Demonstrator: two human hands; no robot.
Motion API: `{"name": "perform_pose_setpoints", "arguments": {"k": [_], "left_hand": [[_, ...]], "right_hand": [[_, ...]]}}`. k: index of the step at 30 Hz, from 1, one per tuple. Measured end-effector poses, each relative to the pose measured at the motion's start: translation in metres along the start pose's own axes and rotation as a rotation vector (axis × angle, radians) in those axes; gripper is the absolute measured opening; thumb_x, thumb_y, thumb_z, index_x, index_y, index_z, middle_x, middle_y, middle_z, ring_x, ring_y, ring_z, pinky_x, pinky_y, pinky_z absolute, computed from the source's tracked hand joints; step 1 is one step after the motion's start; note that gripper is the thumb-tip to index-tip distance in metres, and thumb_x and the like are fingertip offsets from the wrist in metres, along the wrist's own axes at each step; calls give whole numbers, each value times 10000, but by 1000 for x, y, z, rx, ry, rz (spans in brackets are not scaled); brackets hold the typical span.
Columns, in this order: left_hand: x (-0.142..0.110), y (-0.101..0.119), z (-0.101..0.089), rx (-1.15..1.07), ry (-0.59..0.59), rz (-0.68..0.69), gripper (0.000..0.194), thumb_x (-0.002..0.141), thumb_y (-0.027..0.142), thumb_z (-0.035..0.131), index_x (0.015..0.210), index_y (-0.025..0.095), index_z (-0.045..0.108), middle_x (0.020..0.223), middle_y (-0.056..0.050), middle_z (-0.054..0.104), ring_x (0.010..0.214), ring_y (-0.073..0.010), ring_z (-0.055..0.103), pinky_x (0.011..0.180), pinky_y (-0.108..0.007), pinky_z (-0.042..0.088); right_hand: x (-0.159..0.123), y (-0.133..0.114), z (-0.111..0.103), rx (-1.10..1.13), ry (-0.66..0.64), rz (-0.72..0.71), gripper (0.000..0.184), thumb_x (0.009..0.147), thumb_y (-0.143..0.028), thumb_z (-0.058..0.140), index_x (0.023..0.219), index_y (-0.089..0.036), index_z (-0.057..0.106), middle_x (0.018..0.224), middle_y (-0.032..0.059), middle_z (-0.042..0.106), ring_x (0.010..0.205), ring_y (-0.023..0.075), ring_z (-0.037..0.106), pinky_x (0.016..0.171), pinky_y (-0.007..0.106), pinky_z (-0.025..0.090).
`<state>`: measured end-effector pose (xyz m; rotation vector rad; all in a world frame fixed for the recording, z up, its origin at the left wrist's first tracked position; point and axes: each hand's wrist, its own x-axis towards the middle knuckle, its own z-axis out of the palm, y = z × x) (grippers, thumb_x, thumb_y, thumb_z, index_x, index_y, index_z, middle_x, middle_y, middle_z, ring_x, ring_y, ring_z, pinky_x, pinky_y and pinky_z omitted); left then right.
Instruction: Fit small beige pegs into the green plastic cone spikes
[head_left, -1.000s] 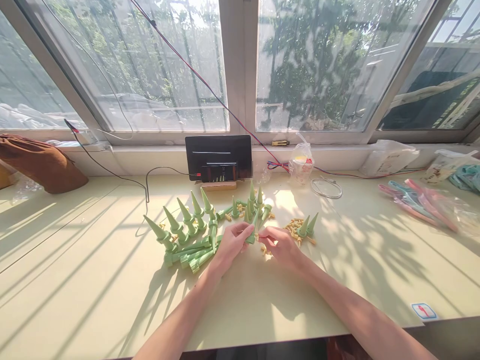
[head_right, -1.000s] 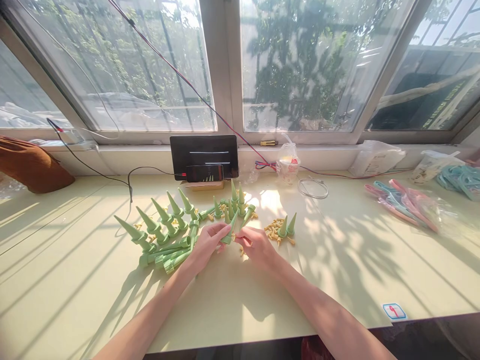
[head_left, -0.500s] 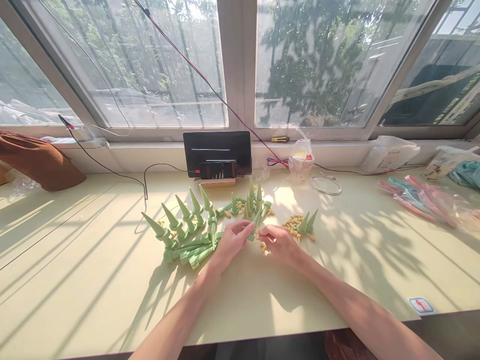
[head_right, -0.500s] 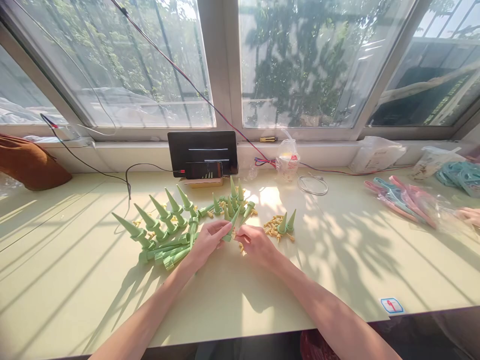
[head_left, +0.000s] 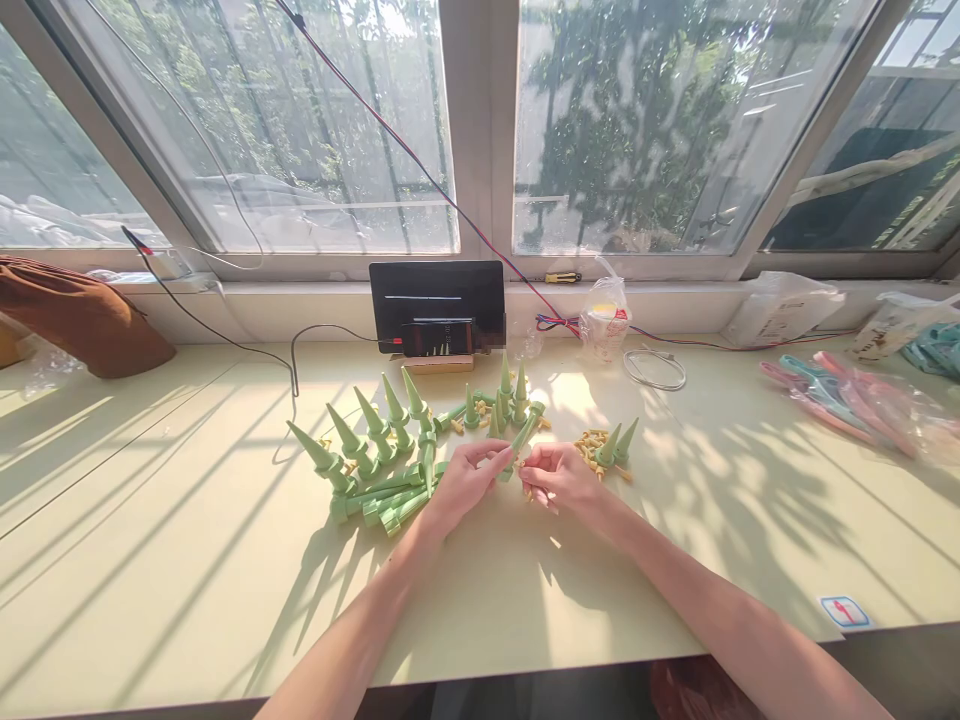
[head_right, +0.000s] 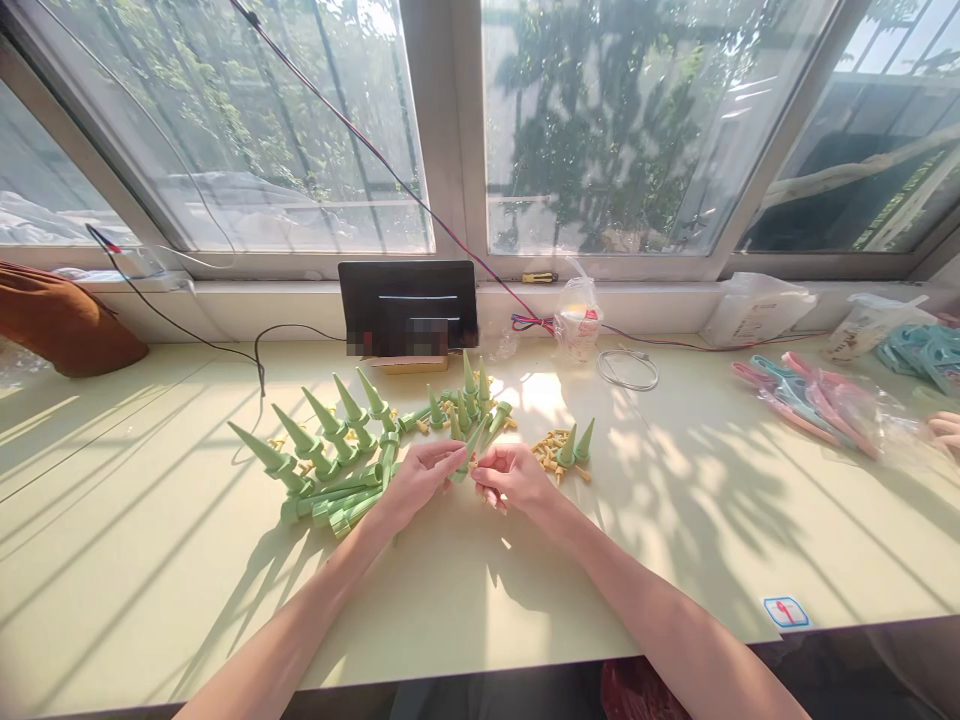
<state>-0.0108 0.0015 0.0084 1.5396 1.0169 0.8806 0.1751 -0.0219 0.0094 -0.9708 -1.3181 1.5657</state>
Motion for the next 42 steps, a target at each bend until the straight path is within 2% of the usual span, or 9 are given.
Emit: {"name": "perform_pose_setpoints", "arguments": {"k": [3, 10, 15, 21, 29, 35, 39, 42], "left_hand": [[0, 1, 0, 5, -11, 14, 413, 855, 520, 615, 1071, 197, 754, 794, -49, 629, 607, -125, 515, 542, -233, 457], [-1, 4, 1, -24, 6, 61, 380, 841, 502, 641, 1041, 205, 771, 806, -61, 653, 706, -156, 564, 548, -226, 489], [-2, 8, 2, -17, -17, 83, 350, 839, 474, 653, 1037, 211, 774, 840, -68, 681, 773, -178, 592, 580, -231, 500], [1, 4, 5, -15, 17, 117, 339, 856, 469, 635, 1050, 224, 767, 891, -62, 691, 819, -186, 605, 590, -234, 517], [4, 1, 9, -44, 29, 97, 377, 875, 489, 606, 1065, 204, 763, 947, -77, 727, 803, -199, 642, 590, -266, 562], [5, 0, 11, -108, 32, 80, 413, 855, 507, 628, 1075, 183, 760, 969, -84, 740, 781, -200, 662, 629, -300, 598], [5, -2, 11, -89, 40, 53, 435, 848, 520, 631, 1064, 166, 764, 959, -85, 742, 672, -168, 647, 631, -305, 594], [4, -2, 12, -86, 19, 53, 430, 858, 520, 615, 1043, 165, 771, 948, -81, 740, 672, -169, 647, 650, -311, 595]], "right_hand": [[2, 3, -3, 122, -25, 74, 369, 677, -428, 821, 665, -168, 560, 595, -5, 624, 393, 55, 436, 340, 189, 295], [4, 4, -8, 415, -94, 259, 317, 617, -247, 853, 670, -148, 557, 583, -32, 551, 415, -2, 238, 349, 164, 132], [4, -1, -10, 486, -147, 323, 240, 668, -230, 798, 682, -136, 577, 541, -62, 469, 418, 0, 157, 337, 146, 116], [5, 2, -11, 419, -86, 270, 304, 681, -300, 831, 699, -149, 568, 579, -58, 443, 434, 10, 199, 347, 170, 148], [2, -5, -1, 233, 73, 174, 398, 660, -410, 843, 716, -187, 517, 584, -41, 541, 422, 40, 371, 367, 180, 217], [2, 0, 4, 23, 158, 5, 345, 727, -451, 768, 684, -178, 561, 569, -28, 584, 355, 68, 439, 317, 202, 311], [1, 1, 6, -67, 200, -27, 339, 752, -438, 743, 650, -176, 553, 529, -34, 570, 316, 68, 429, 286, 196, 309], [-1, 0, 7, -124, 224, -37, 336, 769, -437, 725, 655, -178, 543, 522, -38, 563, 317, 70, 433, 274, 187, 306]]}}
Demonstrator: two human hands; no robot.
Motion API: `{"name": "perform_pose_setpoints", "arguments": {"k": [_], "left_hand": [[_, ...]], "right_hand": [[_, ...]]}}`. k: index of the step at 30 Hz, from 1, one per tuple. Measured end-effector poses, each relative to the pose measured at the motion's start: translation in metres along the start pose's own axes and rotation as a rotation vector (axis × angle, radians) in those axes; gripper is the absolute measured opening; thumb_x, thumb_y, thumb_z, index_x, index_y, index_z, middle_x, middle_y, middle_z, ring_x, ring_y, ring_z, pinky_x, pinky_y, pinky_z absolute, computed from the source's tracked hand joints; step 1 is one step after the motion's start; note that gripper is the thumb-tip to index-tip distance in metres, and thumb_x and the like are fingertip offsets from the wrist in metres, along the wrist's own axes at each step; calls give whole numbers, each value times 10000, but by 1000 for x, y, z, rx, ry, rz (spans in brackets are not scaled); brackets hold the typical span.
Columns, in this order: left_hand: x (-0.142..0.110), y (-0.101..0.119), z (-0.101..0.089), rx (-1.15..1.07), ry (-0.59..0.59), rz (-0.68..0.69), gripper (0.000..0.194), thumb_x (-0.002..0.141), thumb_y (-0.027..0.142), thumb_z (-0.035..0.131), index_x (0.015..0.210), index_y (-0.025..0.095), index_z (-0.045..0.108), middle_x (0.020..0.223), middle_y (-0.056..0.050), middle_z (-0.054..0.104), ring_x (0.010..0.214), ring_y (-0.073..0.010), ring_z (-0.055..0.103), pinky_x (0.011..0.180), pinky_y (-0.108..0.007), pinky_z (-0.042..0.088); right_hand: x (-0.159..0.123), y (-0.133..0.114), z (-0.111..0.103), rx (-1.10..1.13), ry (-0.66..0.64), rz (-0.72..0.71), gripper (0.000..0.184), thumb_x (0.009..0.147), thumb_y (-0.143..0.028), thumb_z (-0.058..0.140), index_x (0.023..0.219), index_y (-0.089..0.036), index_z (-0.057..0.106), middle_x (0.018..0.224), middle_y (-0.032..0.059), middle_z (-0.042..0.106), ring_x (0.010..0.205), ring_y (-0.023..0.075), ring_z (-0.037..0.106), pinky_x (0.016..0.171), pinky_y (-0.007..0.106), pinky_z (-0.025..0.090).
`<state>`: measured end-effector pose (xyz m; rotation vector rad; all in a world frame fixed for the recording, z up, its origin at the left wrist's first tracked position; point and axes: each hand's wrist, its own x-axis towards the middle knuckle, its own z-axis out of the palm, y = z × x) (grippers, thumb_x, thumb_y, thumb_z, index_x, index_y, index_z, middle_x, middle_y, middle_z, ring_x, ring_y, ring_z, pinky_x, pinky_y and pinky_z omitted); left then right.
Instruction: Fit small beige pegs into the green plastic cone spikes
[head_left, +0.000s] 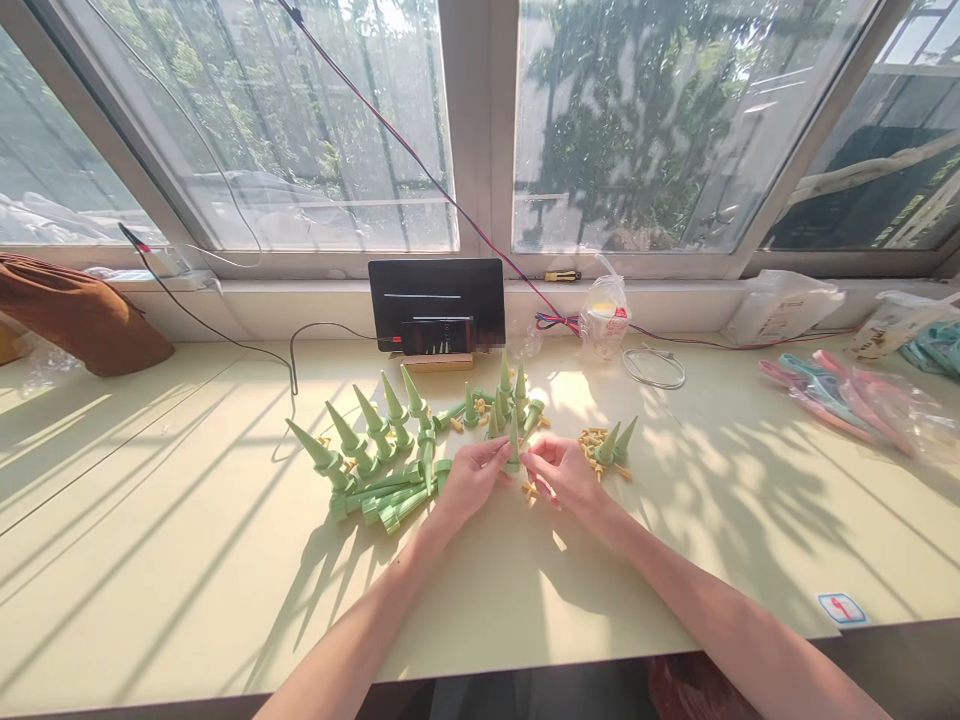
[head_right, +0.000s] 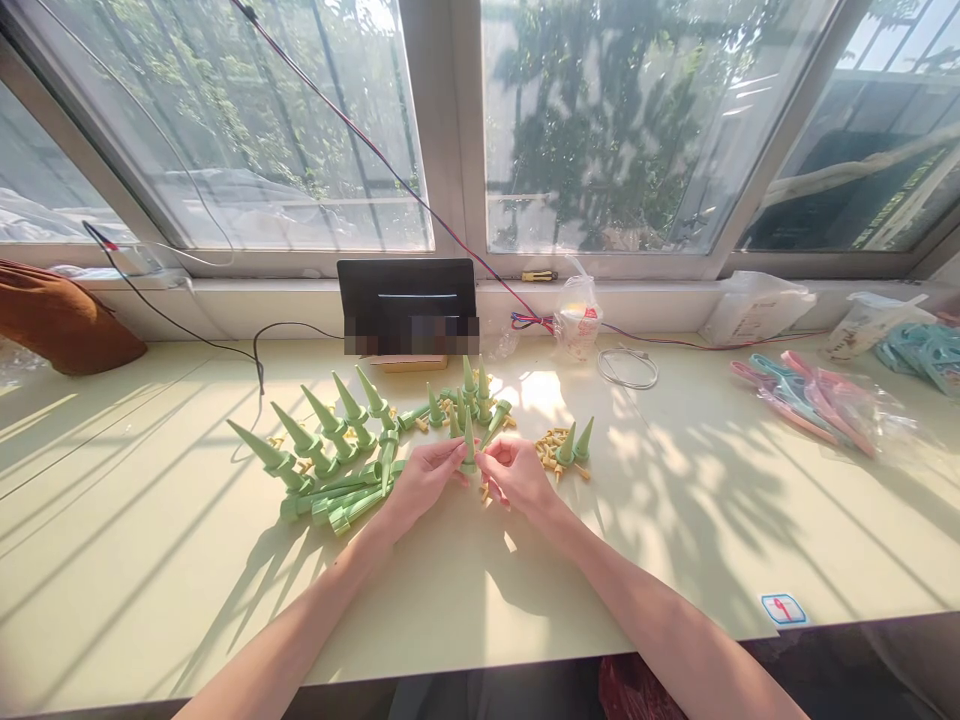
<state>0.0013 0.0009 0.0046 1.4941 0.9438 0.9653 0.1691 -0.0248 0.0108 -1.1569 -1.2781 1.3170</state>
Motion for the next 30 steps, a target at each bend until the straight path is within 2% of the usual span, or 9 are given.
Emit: {"name": "perform_pose_setpoints", "arguments": {"k": [4, 8, 15, 19, 23, 30], "left_hand": [[-1, 1, 1, -33, -17, 26, 398, 864, 502, 613, 989, 165, 783, 892, -68, 726, 734, -181, 635, 664, -315, 604], [0, -2, 1, -56, -24, 41, 375, 865, 494, 616, 936, 166, 785, 803, -48, 689, 713, -170, 614, 656, -318, 606], [0, -3, 1, -59, -22, 31, 376, 862, 499, 620, 929, 167, 785, 814, -45, 682, 733, -172, 610, 672, -331, 614], [0, -3, 1, -56, -26, 23, 380, 865, 495, 618, 992, 176, 781, 807, -44, 681, 756, -181, 619, 684, -342, 620], [0, -5, 1, -45, -28, 13, 387, 873, 492, 608, 1021, 176, 777, 822, -47, 685, 779, -184, 614, 691, -343, 622], [0, -6, 1, -57, -57, 2, 378, 886, 485, 594, 1011, 175, 769, 836, -51, 684, 816, -189, 610, 704, -333, 616]], "right_hand": [[-1, 1, 0, -43, 3, -16, 323, 815, -448, 670, 683, -184, 538, 540, -34, 567, 325, 71, 442, 266, 181, 295], [-3, 4, 0, -64, 8, -24, 306, 832, -432, 649, 690, -188, 532, 533, -39, 556, 313, 66, 423, 269, 182, 266], [-4, 3, -1, -149, 4, -98, 284, 854, -388, 627, 676, -192, 524, 511, -36, 542, 351, 80, 452, 337, 204, 329], [-4, 5, -2, -222, 2, -145, 267, 862, -373, 611, 681, -195, 530, 518, -29, 548, 381, 97, 479, 375, 223, 365], [-4, 8, -2, -316, 15, -228, 238, 864, -338, 594, 681, -198, 536, 536, -20, 550, 421, 107, 485, 417, 237, 380], [-2, 12, -3, -439, 31, -432, 194, 857, -256, 565, 684, -212, 489, 520, -41, 489, 432, 99, 417, 435, 241, 316]]}}
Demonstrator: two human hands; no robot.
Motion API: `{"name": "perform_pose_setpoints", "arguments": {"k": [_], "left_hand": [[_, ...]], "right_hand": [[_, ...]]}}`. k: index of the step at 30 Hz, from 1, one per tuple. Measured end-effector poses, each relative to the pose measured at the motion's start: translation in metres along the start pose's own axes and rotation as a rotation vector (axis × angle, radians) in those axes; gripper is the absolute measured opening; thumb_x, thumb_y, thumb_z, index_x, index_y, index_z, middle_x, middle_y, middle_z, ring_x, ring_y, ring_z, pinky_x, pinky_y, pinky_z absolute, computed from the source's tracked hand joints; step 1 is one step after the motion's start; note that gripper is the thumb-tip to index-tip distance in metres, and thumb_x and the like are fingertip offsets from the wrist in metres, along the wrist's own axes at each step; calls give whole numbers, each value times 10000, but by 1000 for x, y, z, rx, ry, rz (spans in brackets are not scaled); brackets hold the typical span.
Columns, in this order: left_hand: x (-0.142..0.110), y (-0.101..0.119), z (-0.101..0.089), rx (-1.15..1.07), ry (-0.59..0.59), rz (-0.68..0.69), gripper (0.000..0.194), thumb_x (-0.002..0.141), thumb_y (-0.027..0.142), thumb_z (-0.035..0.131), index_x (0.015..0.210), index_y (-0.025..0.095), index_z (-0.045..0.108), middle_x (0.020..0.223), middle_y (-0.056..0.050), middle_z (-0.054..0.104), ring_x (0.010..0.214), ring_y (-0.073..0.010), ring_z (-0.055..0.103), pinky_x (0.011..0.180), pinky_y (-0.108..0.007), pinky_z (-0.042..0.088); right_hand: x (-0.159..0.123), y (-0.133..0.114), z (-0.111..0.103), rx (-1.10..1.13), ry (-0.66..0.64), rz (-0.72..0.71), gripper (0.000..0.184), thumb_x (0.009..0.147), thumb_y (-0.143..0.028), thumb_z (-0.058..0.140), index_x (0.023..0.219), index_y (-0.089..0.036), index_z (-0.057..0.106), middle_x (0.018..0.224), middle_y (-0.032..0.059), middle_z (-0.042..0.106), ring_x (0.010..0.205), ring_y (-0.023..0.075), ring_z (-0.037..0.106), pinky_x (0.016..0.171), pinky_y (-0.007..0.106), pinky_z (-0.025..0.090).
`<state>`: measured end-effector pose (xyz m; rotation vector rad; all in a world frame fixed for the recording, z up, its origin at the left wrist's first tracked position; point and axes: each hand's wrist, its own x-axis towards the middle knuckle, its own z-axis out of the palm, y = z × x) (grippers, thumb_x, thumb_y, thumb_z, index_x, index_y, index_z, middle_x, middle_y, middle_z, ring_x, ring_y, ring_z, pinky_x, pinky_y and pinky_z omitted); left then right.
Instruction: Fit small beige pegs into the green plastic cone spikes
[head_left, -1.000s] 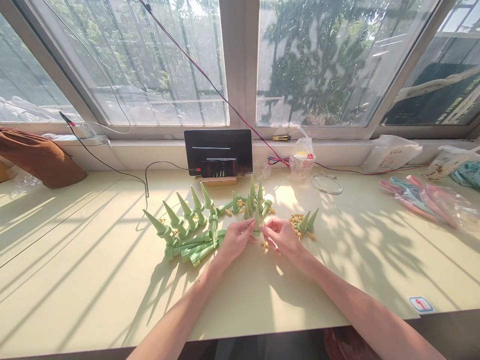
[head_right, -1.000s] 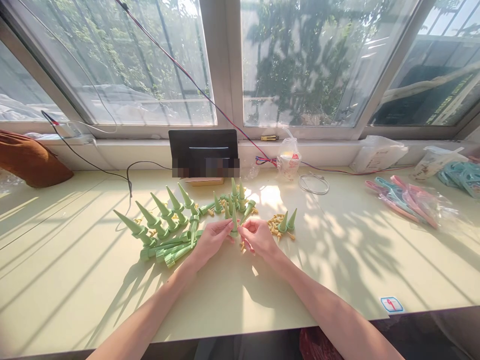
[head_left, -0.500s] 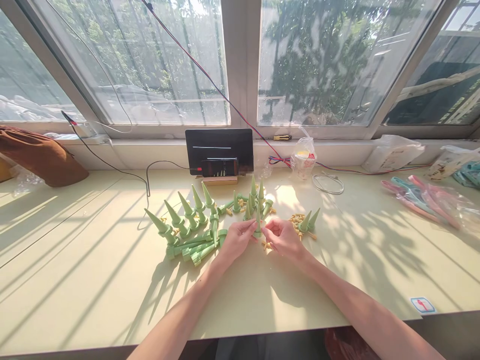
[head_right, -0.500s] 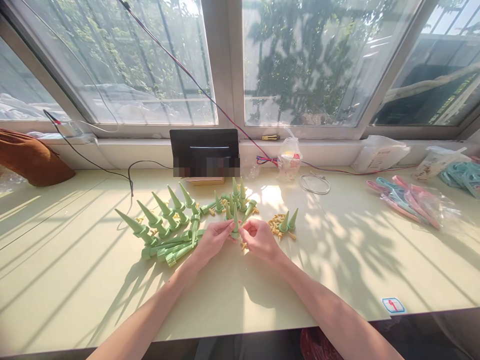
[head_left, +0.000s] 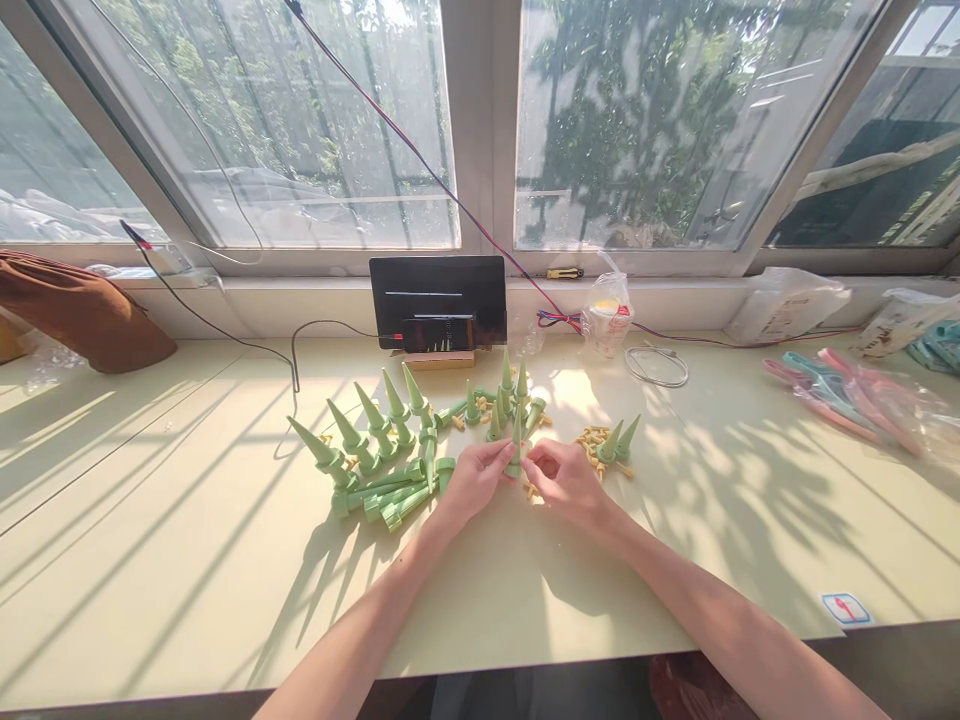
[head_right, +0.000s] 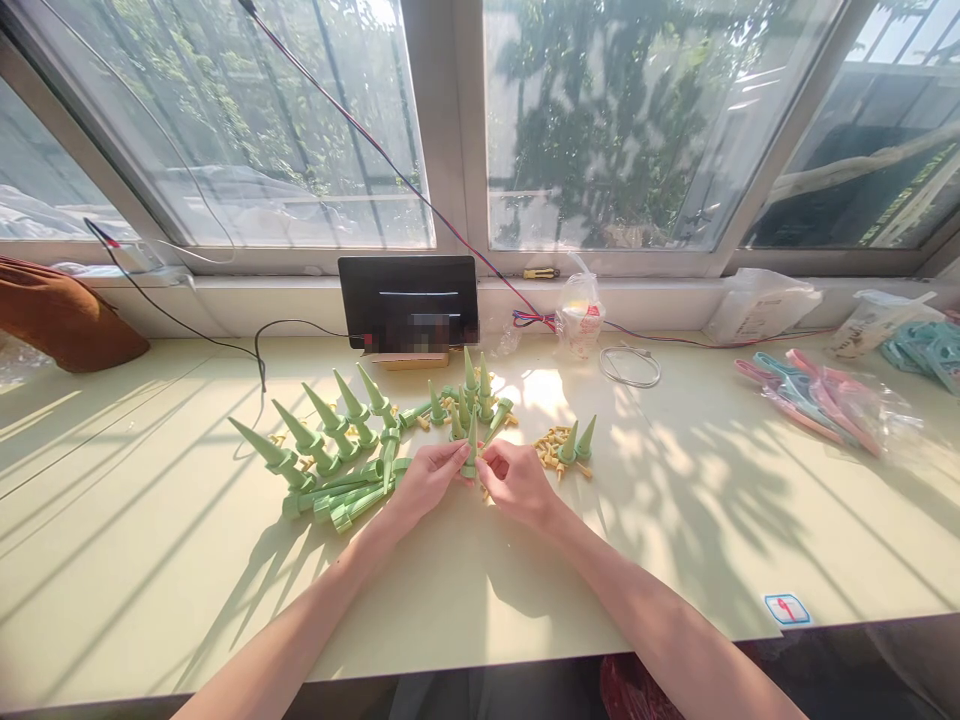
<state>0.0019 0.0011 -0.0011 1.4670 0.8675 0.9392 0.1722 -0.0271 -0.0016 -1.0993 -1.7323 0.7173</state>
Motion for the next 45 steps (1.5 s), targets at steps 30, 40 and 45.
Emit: {"name": "perform_pose_setpoints", "arguments": {"k": [30, 40, 45], "left_hand": [[-5, 12, 6, -103, -95, -42, 384, 912, 508, 554, 881, 160, 712, 780, -31, 652, 804, -179, 630, 780, -328, 570], [-3, 9, 6, -70, -56, -36, 415, 897, 536, 558, 756, 156, 652, 713, -15, 605, 753, -159, 610, 771, -320, 576], [-1, 9, 5, -22, -6, -3, 365, 895, 508, 563, 875, 171, 701, 806, -34, 657, 803, -181, 632, 739, -319, 590]], "right_hand": [[-3, 3, 9, -336, 25, -190, 256, 891, -182, 412, 647, -227, 346, 597, -15, 443, 525, 120, 370, 524, 254, 323], [-2, 0, 10, -362, 22, -192, 248, 899, -181, 425, 656, -221, 397, 607, -10, 483, 530, 120, 394, 530, 260, 336], [0, 3, 9, -157, 42, -88, 164, 916, -282, 502, 772, -211, 538, 636, 2, 578, 548, 131, 511, 551, 256, 416]]}}
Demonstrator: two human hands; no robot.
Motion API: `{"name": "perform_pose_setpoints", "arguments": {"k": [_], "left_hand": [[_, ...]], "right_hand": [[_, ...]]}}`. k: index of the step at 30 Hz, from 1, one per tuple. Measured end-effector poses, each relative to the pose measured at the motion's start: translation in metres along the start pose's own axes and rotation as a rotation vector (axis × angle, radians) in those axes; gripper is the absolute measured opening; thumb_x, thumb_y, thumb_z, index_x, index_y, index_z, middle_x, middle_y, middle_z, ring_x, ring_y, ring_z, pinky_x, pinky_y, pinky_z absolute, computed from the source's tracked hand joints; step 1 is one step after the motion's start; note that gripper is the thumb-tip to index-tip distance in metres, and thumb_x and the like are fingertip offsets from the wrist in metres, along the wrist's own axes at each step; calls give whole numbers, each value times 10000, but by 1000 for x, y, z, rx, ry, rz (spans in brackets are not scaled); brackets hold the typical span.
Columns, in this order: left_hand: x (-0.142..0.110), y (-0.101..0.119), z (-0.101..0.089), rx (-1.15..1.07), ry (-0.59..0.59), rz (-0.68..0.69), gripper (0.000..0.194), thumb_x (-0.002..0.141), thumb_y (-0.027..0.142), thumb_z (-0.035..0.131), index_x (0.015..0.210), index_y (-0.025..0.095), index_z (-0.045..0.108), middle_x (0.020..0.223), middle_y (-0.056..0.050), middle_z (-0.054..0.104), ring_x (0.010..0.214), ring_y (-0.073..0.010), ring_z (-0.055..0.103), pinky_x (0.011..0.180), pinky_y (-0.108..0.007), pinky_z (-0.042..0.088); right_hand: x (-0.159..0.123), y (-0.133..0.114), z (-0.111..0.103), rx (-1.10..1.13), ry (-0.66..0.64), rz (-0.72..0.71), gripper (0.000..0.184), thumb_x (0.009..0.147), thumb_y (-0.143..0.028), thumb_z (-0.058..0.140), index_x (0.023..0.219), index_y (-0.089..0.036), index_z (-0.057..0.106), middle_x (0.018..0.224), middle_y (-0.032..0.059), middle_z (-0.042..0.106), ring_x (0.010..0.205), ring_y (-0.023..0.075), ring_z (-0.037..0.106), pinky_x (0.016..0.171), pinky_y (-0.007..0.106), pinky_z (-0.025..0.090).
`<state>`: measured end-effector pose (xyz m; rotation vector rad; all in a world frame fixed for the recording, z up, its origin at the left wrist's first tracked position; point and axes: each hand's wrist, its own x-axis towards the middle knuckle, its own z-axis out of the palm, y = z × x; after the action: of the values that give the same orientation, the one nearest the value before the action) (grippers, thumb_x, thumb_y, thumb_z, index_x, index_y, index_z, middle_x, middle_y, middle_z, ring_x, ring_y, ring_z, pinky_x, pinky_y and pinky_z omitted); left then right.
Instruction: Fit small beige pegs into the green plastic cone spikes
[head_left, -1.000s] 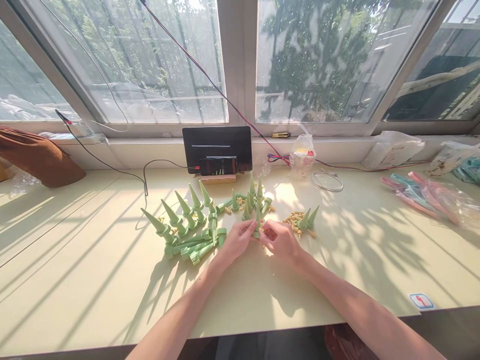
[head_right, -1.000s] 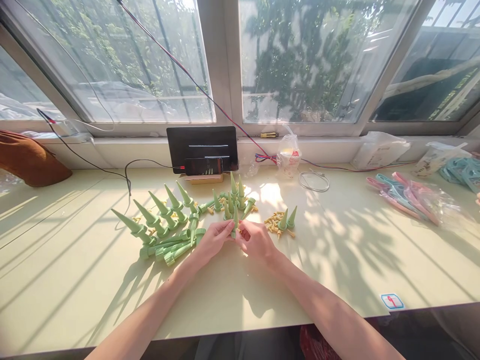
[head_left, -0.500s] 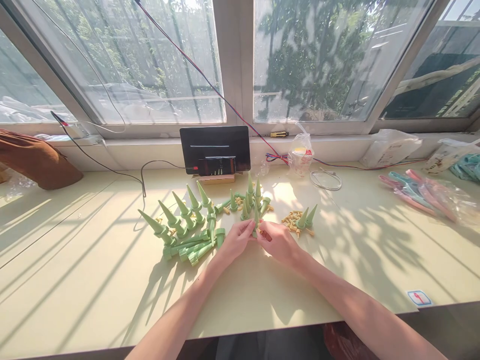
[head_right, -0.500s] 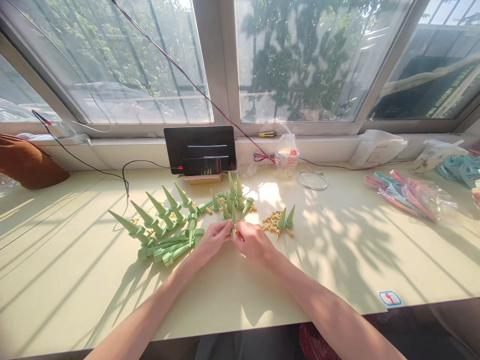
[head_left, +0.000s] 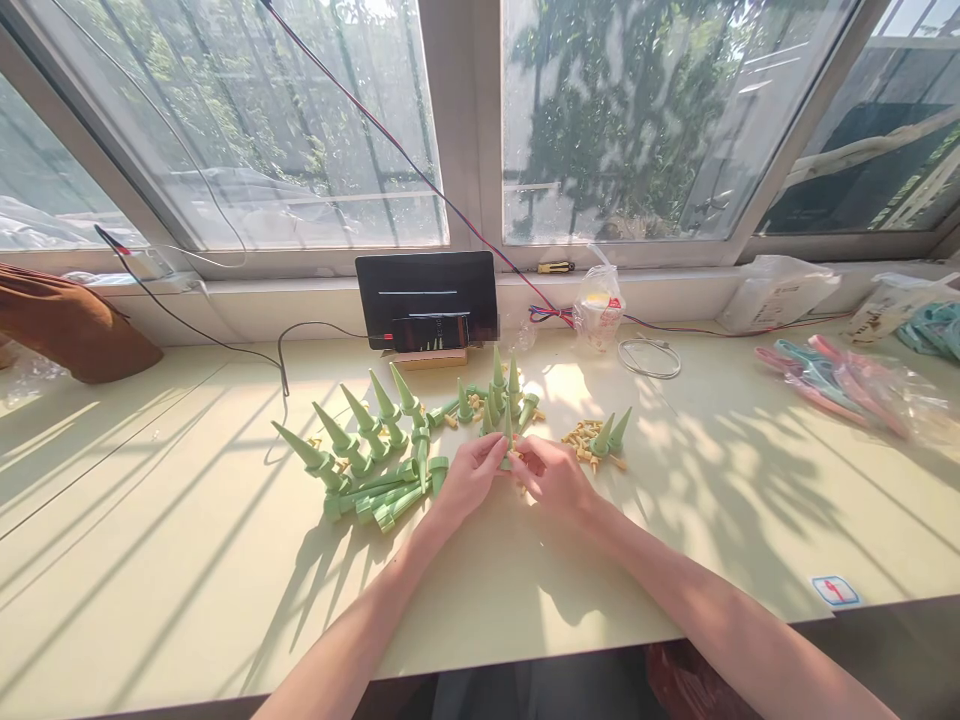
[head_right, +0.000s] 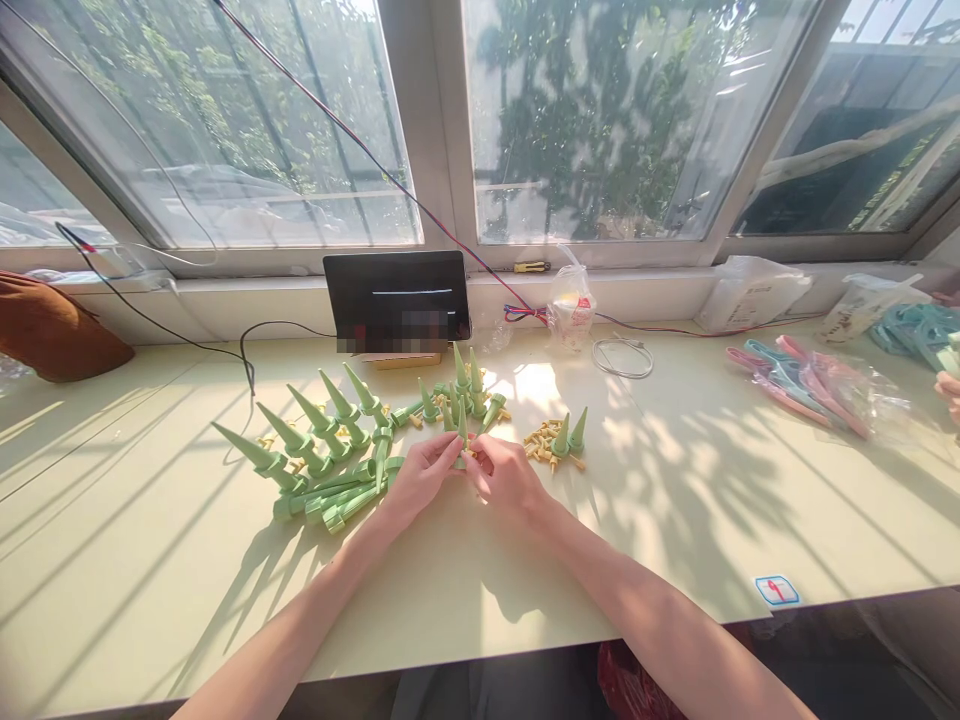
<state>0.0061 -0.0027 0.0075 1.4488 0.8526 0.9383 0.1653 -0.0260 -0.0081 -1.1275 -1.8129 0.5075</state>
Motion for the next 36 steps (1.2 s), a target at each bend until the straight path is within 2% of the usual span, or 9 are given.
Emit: {"name": "perform_pose_setpoints", "arguments": {"k": [4, 10, 16, 20, 27, 32, 36], "left_hand": [[2, -3, -1, 54, 77, 33, 341, 880, 496, 583, 919, 181, 708, 837, -36, 664, 836, -196, 640, 704, -313, 601], [1, -3, -3, 184, 138, 61, 320, 877, 477, 590, 942, 183, 697, 934, -66, 698, 884, -222, 667, 707, -313, 593], [3, -5, -7, 340, 288, 124, 266, 851, 443, 625, 910, 191, 682, 894, -61, 720, 827, -221, 691, 746, -326, 572], [4, -4, -10, 431, 374, 192, 223, 845, 387, 629, 923, 185, 683, 913, -69, 725, 862, -232, 694, 807, -362, 568], [3, -6, -15, 606, 381, 249, 165, 889, 296, 553, 983, 198, 647, 954, -64, 711, 906, -228, 671, 873, -386, 531], [3, -8, -15, 667, 383, 275, 113, 883, 262, 540, 938, 198, 615, 926, -64, 654, 880, -221, 649, 841, -378, 539], [3, -8, -14, 670, 437, 292, 63, 866, 242, 542, 896, 199, 577, 928, -63, 575, 876, -211, 625, 795, -356, 551]], "right_hand": [[2, 5, -1, 58, 5, 55, 193, 925, -358, 530, 847, -200, 609, 681, 21, 629, 566, 145, 559, 580, 273, 456], [6, 3, -4, 142, -24, 140, 184, 919, -328, 541, 904, -193, 665, 737, 45, 680, 544, 153, 574, 558, 282, 470], [8, -1, -8, 88, 17, 213, 213, 883, -324, 568, 993, -171, 667, 729, 44, 694, 586, 168, 608, 585, 293, 493], [8, 2, -9, 76, 60, 220, 194, 894, -318, 541, 966, -184, 661, 770, 51, 707, 602, 170, 622, 594, 296, 499], [10, 7, -10, 59, 88, 198, 163, 903, -298, 524, 914, -197, 651, 726, 30, 684, 599, 166, 617, 577, 285, 473], [10, 7, -11, 49, 105, 212, 153, 902, -294, 527, 901, -200, 648, 736, 31, 690, 606, 169, 626, 583, 284, 470], [11, 7, -11, 48, 112, 219, 147, 902, -284, 528, 887, -197, 646, 726, 28, 691, 616, 171, 634, 599, 282, 470]]}}
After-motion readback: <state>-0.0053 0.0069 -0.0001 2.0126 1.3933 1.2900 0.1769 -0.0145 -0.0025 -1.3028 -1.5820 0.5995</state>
